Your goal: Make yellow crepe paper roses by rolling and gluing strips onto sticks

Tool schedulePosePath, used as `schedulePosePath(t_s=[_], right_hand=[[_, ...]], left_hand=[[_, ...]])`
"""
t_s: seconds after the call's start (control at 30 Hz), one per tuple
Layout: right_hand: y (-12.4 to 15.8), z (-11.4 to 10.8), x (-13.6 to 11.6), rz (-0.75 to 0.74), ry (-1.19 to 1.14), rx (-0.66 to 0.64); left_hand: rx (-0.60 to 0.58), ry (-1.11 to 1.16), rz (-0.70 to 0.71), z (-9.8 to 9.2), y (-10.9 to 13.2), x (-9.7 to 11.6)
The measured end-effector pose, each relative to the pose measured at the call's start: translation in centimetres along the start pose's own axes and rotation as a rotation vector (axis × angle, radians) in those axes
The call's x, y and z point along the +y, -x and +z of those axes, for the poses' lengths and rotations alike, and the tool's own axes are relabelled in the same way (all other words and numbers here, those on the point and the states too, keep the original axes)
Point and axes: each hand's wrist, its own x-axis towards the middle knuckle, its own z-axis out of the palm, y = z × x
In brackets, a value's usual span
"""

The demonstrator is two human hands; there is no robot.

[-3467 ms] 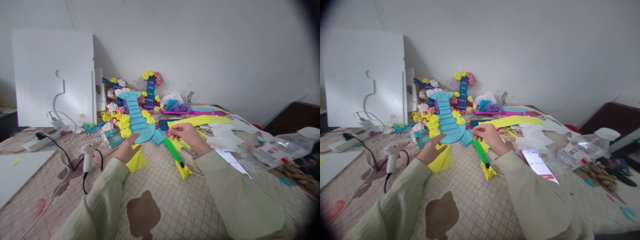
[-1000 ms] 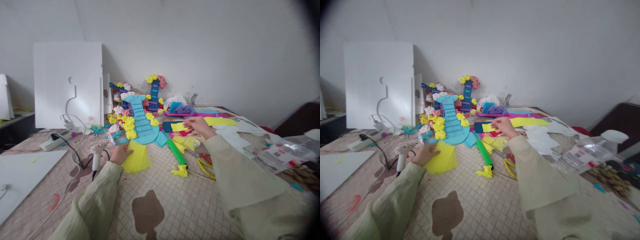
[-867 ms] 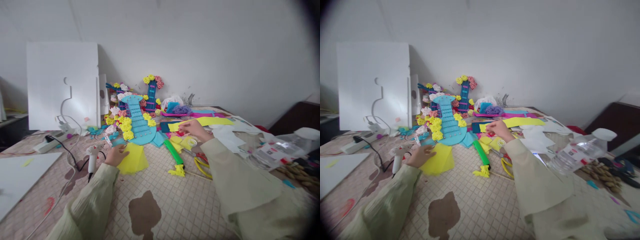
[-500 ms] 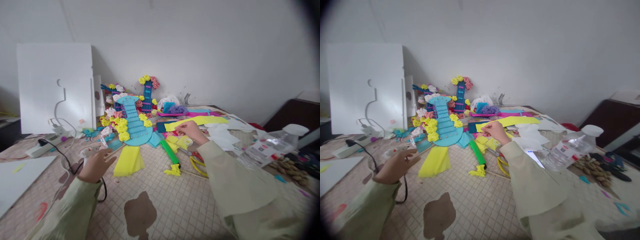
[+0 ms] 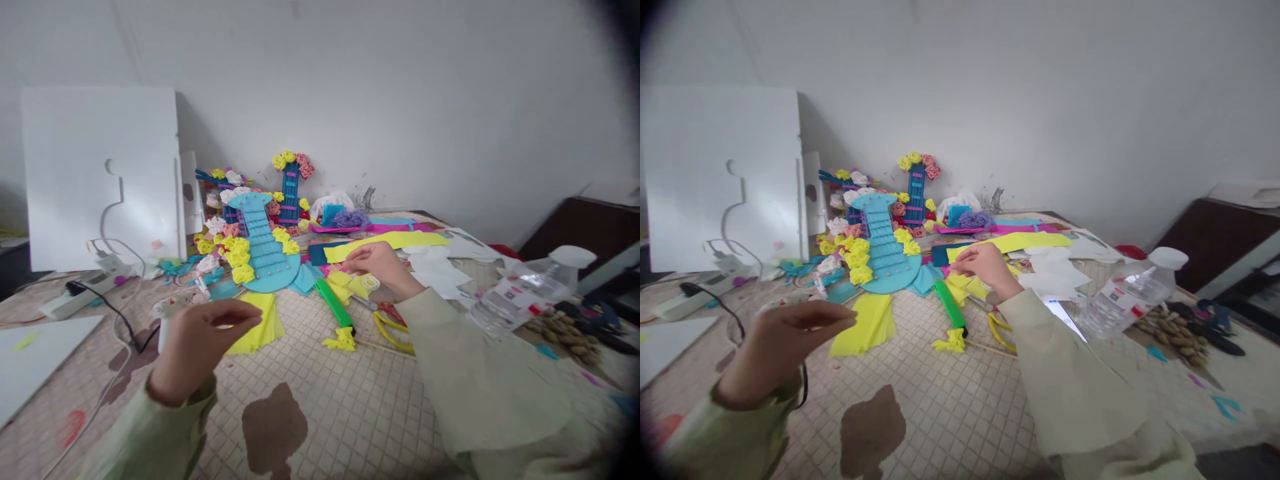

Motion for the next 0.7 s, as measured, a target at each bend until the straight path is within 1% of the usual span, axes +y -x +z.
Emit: schedulePosePath(t_s=[0.07, 0.1, 0.13, 0.17, 0.27, 0.33, 0.37, 0.43, 0.5, 0.6, 0.7], right_hand=[[0.5, 0.2, -0.7, -0.009, 0.009, -0.002], [0.8, 0.3, -1.0, -0.015, 0.011, -0.005], [1.1, 0.4, -1.4, -0.022, 0.009, -0.009], [1.4, 0.5, -1.8, -0.030, 0.003, -0.017], [2.2, 0.8, -2.9, -0.049, -0.019, -0.038], [2.6, 0.9, -3.2, -0.048, -0.034, -0.046], [2.8, 0.9, -3.3, -0.047, -0.046, -0.045], [3.2, 0.8, -3.4, -0.042, -0.087, -0.038], [3.7, 0.7, -3.3, -0.030, -0.133, -0.025], [4.5, 0.8, -3.1, 0.006, -0.192, -0.007], [5.2, 1.4, -2.7, 0.047, -0.268, -0.032]], left_hand=[[-0.129, 0.090, 0.061, 2.3, -0.6, 0.5], [-0.224, 0.124, 0.074, 3.7, -1.0, 0.8], [-0.288, 0.169, 0.079, 5.0, -1.4, 1.1], [-0.307, 0.197, 0.086, 6.4, -1.9, 1.5], [-0.295, 0.250, 0.127, 10.3, -3.3, 2.6], [-0.315, 0.271, 0.149, 12.2, -3.9, 3.1], [-0.330, 0.281, 0.159, 12.8, -4.1, 3.3], [-0.345, 0.305, 0.169, 13.5, -4.3, 3.4], [-0.327, 0.332, 0.160, 13.4, -4.1, 3.2], [-0.267, 0.362, 0.120, 12.7, -3.5, 2.7], [-0.212, 0.368, 0.078, 11.8, -2.8, 2.3]])
